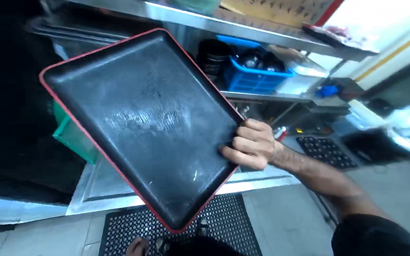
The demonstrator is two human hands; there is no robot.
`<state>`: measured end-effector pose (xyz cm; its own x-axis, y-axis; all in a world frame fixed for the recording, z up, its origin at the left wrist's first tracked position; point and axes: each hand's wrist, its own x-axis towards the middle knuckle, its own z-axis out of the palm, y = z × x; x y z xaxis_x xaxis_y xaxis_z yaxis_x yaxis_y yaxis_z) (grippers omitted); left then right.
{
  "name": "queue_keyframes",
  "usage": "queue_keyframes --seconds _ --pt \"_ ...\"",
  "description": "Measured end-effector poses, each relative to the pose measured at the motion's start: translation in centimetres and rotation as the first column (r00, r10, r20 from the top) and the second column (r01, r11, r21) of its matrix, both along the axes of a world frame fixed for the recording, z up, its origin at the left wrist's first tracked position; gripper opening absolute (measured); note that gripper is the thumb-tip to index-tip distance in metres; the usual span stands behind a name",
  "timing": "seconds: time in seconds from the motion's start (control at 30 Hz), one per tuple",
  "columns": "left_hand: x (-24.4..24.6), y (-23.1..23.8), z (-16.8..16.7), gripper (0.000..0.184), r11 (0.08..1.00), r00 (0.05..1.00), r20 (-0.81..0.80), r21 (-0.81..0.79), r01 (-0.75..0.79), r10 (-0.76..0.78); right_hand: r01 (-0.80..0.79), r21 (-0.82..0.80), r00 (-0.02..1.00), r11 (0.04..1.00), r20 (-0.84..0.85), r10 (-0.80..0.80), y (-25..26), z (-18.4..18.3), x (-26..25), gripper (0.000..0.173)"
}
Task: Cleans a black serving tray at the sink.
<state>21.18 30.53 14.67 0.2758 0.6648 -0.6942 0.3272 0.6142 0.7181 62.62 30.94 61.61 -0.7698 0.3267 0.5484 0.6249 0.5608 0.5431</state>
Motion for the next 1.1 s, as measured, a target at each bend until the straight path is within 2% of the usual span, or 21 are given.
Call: queue_keyframes --seconds 0.07,0.13,0.17,0.23,0.3,0.37,0.43,0.47,0.53,0.6,0.7,0.77,0.9,1.03,1.07,1.1 --pt "4.2 0.0 1.6 0.020 0.998 0.994 0.097 0.027 -0.058 0.055 0.059 -0.012 0.998 0.998 -0.002 -0.059 -4.0 -0.6 2.2 0.018" --pt "8.4 -0.1 5.1 0.018 0.986 0.950 0.263 -0.017 -0.169 0.167 0.112 -0.043 0.993 0.993 -0.033 -0.113 -8.0 -1.7 4.4 0.023" --pt "10.7 -0.3 7.6 0.024 0.978 0.906 0.372 -0.039 -0.205 0.204 0.138 -0.054 0.989 0.989 -0.046 -0.141 -9.9 -2.4 5.7 0.024" --pt "15.4 -0.8 13.5 0.050 0.971 0.773 0.590 -0.095 -0.221 0.234 0.173 -0.074 0.982 0.982 -0.066 -0.178 -13.7 -4.1 8.7 0.025" --pt "20.2 -1.3 19.6 0.059 0.989 0.628 0.769 -0.034 -0.143 0.117 0.188 -0.075 0.979 0.979 -0.067 -0.193 -17.2 -6.1 12.0 0.026" --pt "24.9 -2.2 24.3 0.060 0.996 0.517 0.855 0.080 -0.044 -0.046 0.196 -0.076 0.978 0.978 -0.052 -0.200 -20.7 -8.0 15.8 0.027" --pt "29.6 -3.9 26.9 0.056 0.976 0.391 0.895 0.212 0.054 -0.216 0.180 -0.083 0.982 0.980 -0.048 -0.185 -24.1 -9.9 20.0 0.027" --pt "31.9 -5.2 27.7 0.050 0.959 0.370 0.885 0.273 0.080 -0.283 0.173 -0.082 0.982 0.981 -0.055 -0.178 -25.9 -10.9 22.1 0.026" --pt "36.5 -8.5 28.8 0.035 0.931 0.437 0.834 0.363 0.024 -0.337 0.173 -0.081 0.981 0.982 -0.077 -0.179 -29.2 -13.1 26.2 0.027" --pt "41.1 -11.4 28.9 0.039 0.907 0.494 0.797 0.420 -0.041 -0.347 0.219 -0.107 0.966 0.970 -0.114 -0.231 -32.4 -15.4 29.5 0.028" --pt "47.9 -14.5 27.6 0.036 0.871 0.573 0.754 0.473 -0.132 -0.322 0.409 -0.252 0.884 0.877 -0.130 -0.449 -37.3 -18.0 31.9 0.033" --pt "51.9 -16.0 26.3 0.036 0.841 0.574 0.740 0.518 -0.155 -0.350 0.477 -0.394 0.798 0.786 -0.180 -0.575 -40.1 -19.9 32.1 0.034" --pt "58.3 -17.9 24.5 0.044 0.800 0.546 0.735 0.572 -0.181 -0.402 0.423 -0.642 0.608 0.639 -0.322 -0.726 -43.3 -24.1 29.9 0.035" --pt "63.0 -17.8 23.3 0.051 0.742 0.513 0.710 0.643 -0.192 -0.482 0.428 -0.733 0.286 0.528 -0.445 -0.849 -42.1 -26.7 29.0 0.052" --pt "63.9 -17.7 23.1 0.053 0.725 0.512 0.700 0.660 -0.198 -0.498 0.397 -0.753 0.230 0.524 -0.471 -0.852 -41.5 -27.1 29.1 0.055" --pt "64.8 -17.5 22.9 0.055 0.701 0.522 0.681 0.684 -0.202 -0.514 0.337 -0.768 0.216 0.544 -0.500 -0.839 -41.1 -27.5 29.1 0.053"
